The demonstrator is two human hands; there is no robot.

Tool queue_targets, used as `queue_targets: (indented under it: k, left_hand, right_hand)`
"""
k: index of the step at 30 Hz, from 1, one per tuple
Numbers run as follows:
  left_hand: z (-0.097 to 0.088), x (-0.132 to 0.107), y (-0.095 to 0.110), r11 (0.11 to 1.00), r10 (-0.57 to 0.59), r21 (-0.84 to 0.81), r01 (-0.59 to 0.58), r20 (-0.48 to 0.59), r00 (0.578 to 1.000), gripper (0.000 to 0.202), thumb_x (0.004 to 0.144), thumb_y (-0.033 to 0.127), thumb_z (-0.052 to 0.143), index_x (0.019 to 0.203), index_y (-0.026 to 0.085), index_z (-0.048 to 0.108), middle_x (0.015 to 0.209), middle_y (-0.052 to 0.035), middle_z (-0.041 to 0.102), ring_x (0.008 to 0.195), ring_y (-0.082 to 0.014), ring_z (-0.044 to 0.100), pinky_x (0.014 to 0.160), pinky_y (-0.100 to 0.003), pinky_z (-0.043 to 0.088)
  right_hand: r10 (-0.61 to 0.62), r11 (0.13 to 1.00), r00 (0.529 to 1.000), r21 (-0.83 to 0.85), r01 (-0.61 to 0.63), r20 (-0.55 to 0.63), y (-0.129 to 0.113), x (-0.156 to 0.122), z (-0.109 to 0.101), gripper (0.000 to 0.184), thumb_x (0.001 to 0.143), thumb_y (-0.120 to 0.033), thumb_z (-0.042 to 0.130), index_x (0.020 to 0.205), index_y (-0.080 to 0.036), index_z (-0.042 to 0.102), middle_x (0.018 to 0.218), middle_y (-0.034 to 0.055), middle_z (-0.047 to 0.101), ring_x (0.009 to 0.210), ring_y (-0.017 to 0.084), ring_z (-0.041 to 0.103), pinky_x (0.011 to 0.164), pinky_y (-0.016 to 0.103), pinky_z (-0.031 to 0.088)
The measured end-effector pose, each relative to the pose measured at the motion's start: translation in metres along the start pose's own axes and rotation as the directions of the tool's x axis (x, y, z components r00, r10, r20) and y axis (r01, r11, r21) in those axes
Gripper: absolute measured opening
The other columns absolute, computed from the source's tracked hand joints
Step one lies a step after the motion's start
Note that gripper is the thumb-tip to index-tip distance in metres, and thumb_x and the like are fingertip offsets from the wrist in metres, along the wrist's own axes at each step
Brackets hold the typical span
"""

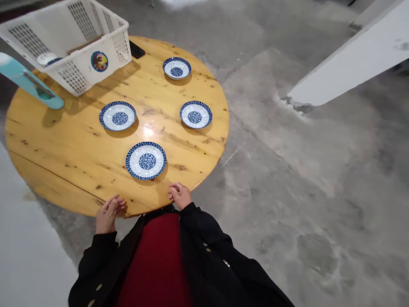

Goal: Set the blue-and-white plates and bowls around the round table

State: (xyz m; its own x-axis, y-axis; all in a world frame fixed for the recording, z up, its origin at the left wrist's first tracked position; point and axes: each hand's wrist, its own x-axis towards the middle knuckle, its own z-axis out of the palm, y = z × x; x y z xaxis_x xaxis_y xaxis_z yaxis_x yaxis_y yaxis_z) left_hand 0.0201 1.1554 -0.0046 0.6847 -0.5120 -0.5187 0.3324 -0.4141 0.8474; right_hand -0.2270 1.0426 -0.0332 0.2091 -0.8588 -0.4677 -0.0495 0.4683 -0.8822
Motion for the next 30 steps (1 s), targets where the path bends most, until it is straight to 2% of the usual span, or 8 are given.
queue_targets:
  k: [3, 6, 10, 14, 18, 20, 23, 30]
  left_hand:
    - [0.020, -0.024, -0.009, 1.000, -0.010, -0.011, 0.010, 0.049, 0.999, 0.060, 0.060, 0.055, 0.080, 0.099, 0.011, 0.068, 0.084, -0.0072, 0.073, 0.070, -0.0155, 0.067, 0.069, -0.031, 0.056]
    - [0.031, -0.042, -0.018, 1.000, 0.005, -0.010, -0.004, 0.088, 0.996, 0.066, 0.058, 0.059, 0.081, 0.101, 0.011, 0.069, 0.085, -0.0077, 0.073, 0.071, -0.0159, 0.068, 0.069, -0.031, 0.057]
    - [0.029, -0.052, -0.022, 0.999, 0.013, 0.035, -0.017, 0.106, 0.994, 0.069, 0.056, 0.061, 0.082, 0.101, 0.011, 0.070, 0.084, -0.0077, 0.073, 0.071, -0.0177, 0.069, 0.068, -0.031, 0.057]
    - [0.027, -0.052, -0.013, 0.997, 0.039, 0.059, -0.046, 0.115, 0.993, 0.064, 0.058, 0.060, 0.079, 0.099, 0.012, 0.069, 0.083, -0.0076, 0.073, 0.071, -0.0192, 0.068, 0.066, -0.031, 0.057]
    - [0.021, -0.047, -0.005, 0.994, 0.066, 0.082, -0.078, 0.141, 0.988, 0.054, 0.064, 0.054, 0.074, 0.099, 0.013, 0.070, 0.083, -0.0071, 0.073, 0.074, -0.0195, 0.068, 0.068, -0.031, 0.057]
    - [0.007, -0.041, -0.004, 0.993, 0.070, 0.083, -0.082, 0.138, 0.988, 0.051, 0.066, 0.051, 0.072, 0.101, 0.014, 0.070, 0.086, -0.0068, 0.074, 0.077, -0.0188, 0.069, 0.072, -0.030, 0.058]
    - [-0.033, -0.027, -0.005, 0.994, 0.070, 0.076, -0.079, 0.118, 0.990, 0.051, 0.067, 0.050, 0.071, 0.102, 0.013, 0.070, 0.087, -0.0074, 0.074, 0.077, -0.0189, 0.070, 0.074, -0.032, 0.058]
    - [-0.167, 0.017, -0.015, 0.995, 0.089, 0.040, -0.088, -0.026, 0.996, 0.049, 0.068, 0.049, 0.071, 0.101, 0.014, 0.069, 0.086, -0.0074, 0.074, 0.075, -0.0187, 0.071, 0.071, -0.032, 0.058]
  right_hand:
    - [0.025, 1.000, 1.000, 0.019, -0.025, -0.004, 0.012, -0.007, -0.018, 0.036, 0.064, -0.045, 0.065, 0.087, -0.018, 0.061, 0.065, 0.0007, 0.067, 0.048, 0.013, 0.060, 0.045, 0.023, 0.047]
    - [0.048, 0.999, 0.999, 0.017, -0.048, 0.012, 0.024, -0.011, -0.027, 0.033, 0.062, -0.043, 0.062, 0.084, -0.019, 0.060, 0.062, -0.0001, 0.066, 0.046, 0.012, 0.058, 0.043, 0.022, 0.045]
    - [0.011, 1.000, 0.999, 0.025, -0.012, 0.046, 0.034, -0.018, -0.022, 0.030, 0.064, -0.043, 0.060, 0.084, -0.021, 0.061, 0.064, 0.0009, 0.067, 0.046, 0.014, 0.059, 0.043, 0.025, 0.046]
    - [-0.070, 0.997, 0.997, 0.028, 0.069, 0.046, 0.032, -0.025, -0.016, 0.026, 0.069, -0.042, 0.062, 0.086, -0.022, 0.062, 0.065, 0.0032, 0.067, 0.049, 0.019, 0.061, 0.045, 0.030, 0.048]
    - [-0.083, 0.996, 0.996, 0.019, 0.082, 0.031, 0.029, -0.028, -0.007, 0.024, 0.071, -0.042, 0.067, 0.086, -0.024, 0.062, 0.067, 0.0062, 0.067, 0.051, 0.022, 0.062, 0.047, 0.035, 0.048]
    - [-0.067, 0.998, 0.997, -0.005, 0.067, 0.036, 0.031, -0.029, 0.005, 0.022, 0.072, -0.040, 0.067, 0.087, -0.025, 0.062, 0.068, 0.0055, 0.067, 0.052, 0.021, 0.063, 0.049, 0.035, 0.049]
    - [-0.044, 0.998, 0.997, -0.044, 0.047, 0.059, 0.034, -0.032, 0.038, 0.017, 0.072, -0.036, 0.064, 0.085, -0.025, 0.062, 0.068, 0.0033, 0.067, 0.051, 0.019, 0.062, 0.049, 0.032, 0.048]
    - [-0.041, 0.995, 0.983, -0.082, 0.056, 0.176, 0.037, -0.061, 0.169, 0.016, 0.073, -0.031, 0.057, 0.085, -0.022, 0.062, 0.065, -0.0019, 0.065, 0.050, 0.013, 0.060, 0.051, 0.025, 0.048]
